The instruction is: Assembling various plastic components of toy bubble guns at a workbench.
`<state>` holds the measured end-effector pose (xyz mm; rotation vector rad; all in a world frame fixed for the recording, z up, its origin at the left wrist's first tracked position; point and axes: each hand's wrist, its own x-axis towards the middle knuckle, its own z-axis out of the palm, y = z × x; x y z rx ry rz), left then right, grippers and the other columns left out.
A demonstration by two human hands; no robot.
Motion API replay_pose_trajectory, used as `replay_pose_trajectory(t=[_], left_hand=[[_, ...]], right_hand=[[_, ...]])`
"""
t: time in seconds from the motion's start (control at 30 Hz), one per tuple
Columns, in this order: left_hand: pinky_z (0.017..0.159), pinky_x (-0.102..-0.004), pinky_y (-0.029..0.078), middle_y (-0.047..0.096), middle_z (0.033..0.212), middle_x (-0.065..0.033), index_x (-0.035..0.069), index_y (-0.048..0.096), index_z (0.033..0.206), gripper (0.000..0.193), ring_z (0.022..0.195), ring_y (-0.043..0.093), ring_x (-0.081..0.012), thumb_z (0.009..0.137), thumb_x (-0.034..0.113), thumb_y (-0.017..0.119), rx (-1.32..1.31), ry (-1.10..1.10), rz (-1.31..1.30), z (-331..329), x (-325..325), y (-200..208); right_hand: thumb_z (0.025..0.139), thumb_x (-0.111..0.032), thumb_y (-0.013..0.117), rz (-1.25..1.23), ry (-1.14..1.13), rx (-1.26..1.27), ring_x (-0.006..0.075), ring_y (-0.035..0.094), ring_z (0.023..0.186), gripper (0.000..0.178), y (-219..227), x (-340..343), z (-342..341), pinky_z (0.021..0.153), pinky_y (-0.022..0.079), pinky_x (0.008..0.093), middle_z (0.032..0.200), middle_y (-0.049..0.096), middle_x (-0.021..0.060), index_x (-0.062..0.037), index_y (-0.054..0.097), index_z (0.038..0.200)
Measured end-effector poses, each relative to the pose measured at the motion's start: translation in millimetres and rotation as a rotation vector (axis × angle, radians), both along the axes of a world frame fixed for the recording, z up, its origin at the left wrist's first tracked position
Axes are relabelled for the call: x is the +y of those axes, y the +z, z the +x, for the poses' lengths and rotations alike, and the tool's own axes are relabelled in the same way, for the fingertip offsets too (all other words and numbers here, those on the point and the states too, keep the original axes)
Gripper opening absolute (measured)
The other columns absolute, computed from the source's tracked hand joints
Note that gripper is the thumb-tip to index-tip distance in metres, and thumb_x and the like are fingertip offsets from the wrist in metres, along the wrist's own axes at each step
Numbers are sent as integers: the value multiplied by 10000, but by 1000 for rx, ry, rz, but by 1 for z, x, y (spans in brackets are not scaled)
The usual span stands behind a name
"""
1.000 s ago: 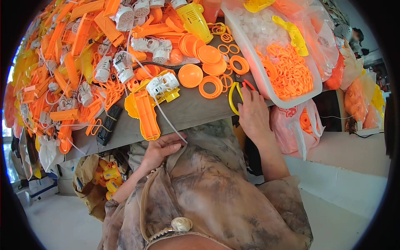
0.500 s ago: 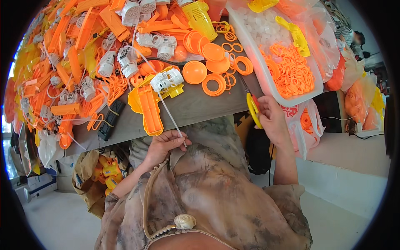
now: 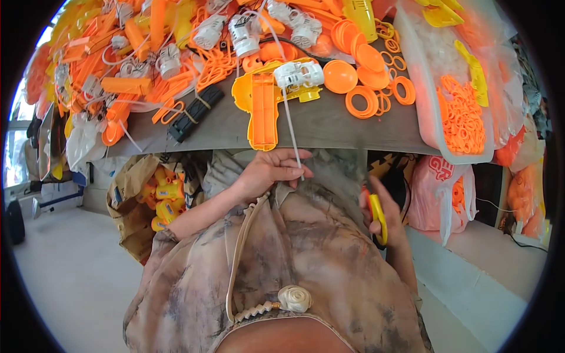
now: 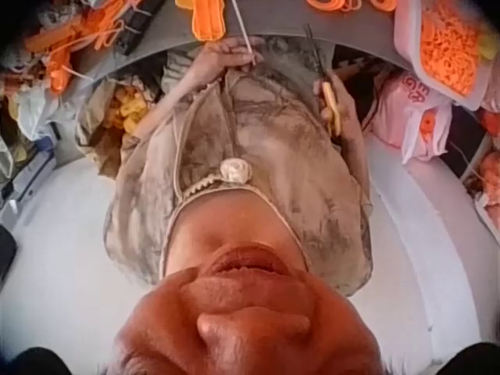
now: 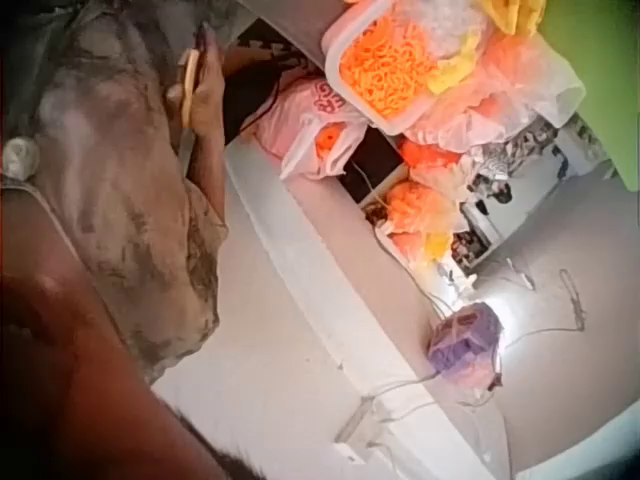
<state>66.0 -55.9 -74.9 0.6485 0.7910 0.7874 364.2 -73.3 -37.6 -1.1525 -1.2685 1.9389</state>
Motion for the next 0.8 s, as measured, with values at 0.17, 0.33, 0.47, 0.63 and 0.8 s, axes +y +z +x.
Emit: replay_pose_trajectory(t=[0.17, 0.33, 0.47, 0.63, 0.8], left_hand=[[668, -217, 466, 667, 953, -102, -8, 466, 1282, 427, 702, 574, -87, 879, 75, 581, -7, -15, -26, 1, -1, 3], [653, -209, 462, 669, 931, -90, -5, 476, 1274, 419, 683, 572, -88, 878, 78, 585, -20, -23, -44, 0, 0, 2], [650, -214, 469, 668, 925, -104, -18, 484, 1254, 423, 668, 564, -94, 867, 98, 610, -30, -20, -28, 3, 0, 2], [633, -206, 460, 668, 916, -90, -8, 496, 1248, 391, 662, 571, -92, 879, 85, 589, -34, -19, -49, 1, 0, 3], [627, -214, 468, 667, 922, -97, -14, 517, 1223, 372, 664, 569, -94, 873, 85, 597, -42, -21, -34, 4, 0, 2]], right_hand=[[643, -621, 731, 131, 320, -210, 109, 434, 831, 1077, -10, 15, -22, 695, 375, 230, 1020, 446, 25, 41, 284, 1365], [706, -554, 721, 176, 408, -257, 108, 445, 836, 873, -8, 23, -39, 719, 376, 242, 957, 463, 27, 20, 403, 1281], [720, -329, 748, 174, 349, -229, 135, 468, 770, 637, -20, 20, -40, 697, 397, 264, 860, 505, 36, -43, 471, 1217], [744, -269, 741, 175, 338, -240, 95, 436, 722, 569, -20, 21, -45, 651, 378, 238, 798, 466, 1, -49, 481, 1200], [745, -222, 743, 130, 325, -222, 87, 437, 724, 538, -23, 19, -41, 653, 382, 234, 802, 473, -4, -49, 492, 1188]])
